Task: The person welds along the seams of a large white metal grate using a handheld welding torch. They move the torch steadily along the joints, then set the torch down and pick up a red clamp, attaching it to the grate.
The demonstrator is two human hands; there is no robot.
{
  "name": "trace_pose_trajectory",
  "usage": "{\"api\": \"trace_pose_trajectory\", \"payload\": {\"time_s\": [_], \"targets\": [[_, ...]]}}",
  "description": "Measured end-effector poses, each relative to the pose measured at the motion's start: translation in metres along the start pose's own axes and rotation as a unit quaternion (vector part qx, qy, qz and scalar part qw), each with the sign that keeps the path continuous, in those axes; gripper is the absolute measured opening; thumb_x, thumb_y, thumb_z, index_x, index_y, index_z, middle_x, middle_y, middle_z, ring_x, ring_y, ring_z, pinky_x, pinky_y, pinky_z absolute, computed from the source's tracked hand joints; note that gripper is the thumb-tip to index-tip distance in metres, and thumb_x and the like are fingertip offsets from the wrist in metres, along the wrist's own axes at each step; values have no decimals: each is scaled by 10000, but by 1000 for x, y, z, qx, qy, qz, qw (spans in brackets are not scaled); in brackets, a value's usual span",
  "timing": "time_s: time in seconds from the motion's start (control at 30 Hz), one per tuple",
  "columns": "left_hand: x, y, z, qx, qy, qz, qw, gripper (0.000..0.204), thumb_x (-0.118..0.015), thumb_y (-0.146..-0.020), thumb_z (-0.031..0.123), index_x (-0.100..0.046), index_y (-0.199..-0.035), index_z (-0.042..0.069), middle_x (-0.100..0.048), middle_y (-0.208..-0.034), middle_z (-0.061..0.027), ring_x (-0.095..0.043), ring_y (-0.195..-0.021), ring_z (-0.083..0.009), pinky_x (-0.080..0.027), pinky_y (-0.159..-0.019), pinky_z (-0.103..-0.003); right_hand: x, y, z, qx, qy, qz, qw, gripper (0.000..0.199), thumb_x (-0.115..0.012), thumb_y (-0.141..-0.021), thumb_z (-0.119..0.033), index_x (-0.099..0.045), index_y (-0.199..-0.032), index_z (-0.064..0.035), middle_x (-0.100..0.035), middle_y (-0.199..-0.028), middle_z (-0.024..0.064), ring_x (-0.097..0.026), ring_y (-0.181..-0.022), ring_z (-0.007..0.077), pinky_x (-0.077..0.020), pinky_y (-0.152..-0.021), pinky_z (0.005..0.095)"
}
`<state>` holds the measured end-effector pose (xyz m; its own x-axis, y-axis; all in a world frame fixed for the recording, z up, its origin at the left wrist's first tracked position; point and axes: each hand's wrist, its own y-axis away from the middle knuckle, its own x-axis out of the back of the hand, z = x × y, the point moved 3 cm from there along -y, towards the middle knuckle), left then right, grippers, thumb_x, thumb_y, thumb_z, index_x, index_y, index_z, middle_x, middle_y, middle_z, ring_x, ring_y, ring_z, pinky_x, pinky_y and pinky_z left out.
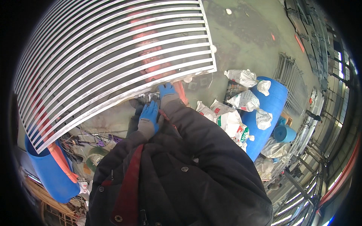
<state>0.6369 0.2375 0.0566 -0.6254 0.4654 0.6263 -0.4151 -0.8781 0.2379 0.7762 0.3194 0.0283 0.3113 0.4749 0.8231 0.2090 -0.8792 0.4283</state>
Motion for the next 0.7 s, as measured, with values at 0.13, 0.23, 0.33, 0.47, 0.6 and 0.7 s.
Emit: {"api": "trace_pose_trajectory", "payload": {"time_s": [0.13, 0.23, 0.33, 0.47, 0.6, 0.7], "targets": [[14, 7, 6, -20, 63, 36, 997, 596, -632, -953, 299, -510, -1438, -26, -523, -1444, -302, -523, -1313, -461, -386, -1152, -514, 6, 0, -3, 76, 159, -35, 984, 452, -757, -801, -307, -649, -1210, -146, -617, -1202, 188, -579, -1174, 386, -453, -1039, 477], [47, 42, 0, 26, 100, 18, 995, 523, -625, -969, 293, -560, -1408, 16, -589, -1382, -267, -570, -1267, -444, -447, -1099, -488, 9, 6, -15, 89, 54, -83, 991, 486, -759, -800, -348, -653, -1219, -127, -642, -1221, 205, -619, -1154, 389, -505, -991, 483], [79, 73, -8, 77, 157, 23, 984, 436, -628, -982, 231, -602, -1353, 3, -676, -1285, -217, -654, -1189, -388, -514, -1034, -436, -1, 15, -30, 33, -13, -126, 991, 533, -774, -805, -421, -648, -1220, -111, -642, -1212, 213, -637, -1132, 406, -521, -974, 498], [107, 142, -15, 248, 272, 106, 924, 418, -636, -999, 228, -626, -1347, -5, -673, -1324, -213, -658, -1218, -317, -516, -1038, -407, -15, 28, -53, 60, 41, -174, 982, 660, -817, -756, -506, -622, -1239, -101, -638, -1196, 222, -640, -1136, 402, -536, -949, 494], [102, 177, -40, 311, 137, 228, 912, 513, -685, -968, 262, -588, -1399, 1, -654, -1330, -248, -634, -1239, -384, -500, -1058, -447, -13, 49, -75, 140, 62, -152, 976, 426, -797, -785, -299, -628, -1122, -102, -644, -1136, 230, -668, -1049, 403, -532, -895, 505], [83, 181, -63, 221, 23, 217, 951, 634, -703, -920, 217, -491, -1486, 26, -568, -1433, -258, -558, -1311, -427, -444, -1113, -474, -3, 69, -77, 198, 10, -108, 974, 494, -826, -740, -271, -622, -1146, -77, -632, -1157, 225, -645, -1099, 399, -523, -913, 491]]}}
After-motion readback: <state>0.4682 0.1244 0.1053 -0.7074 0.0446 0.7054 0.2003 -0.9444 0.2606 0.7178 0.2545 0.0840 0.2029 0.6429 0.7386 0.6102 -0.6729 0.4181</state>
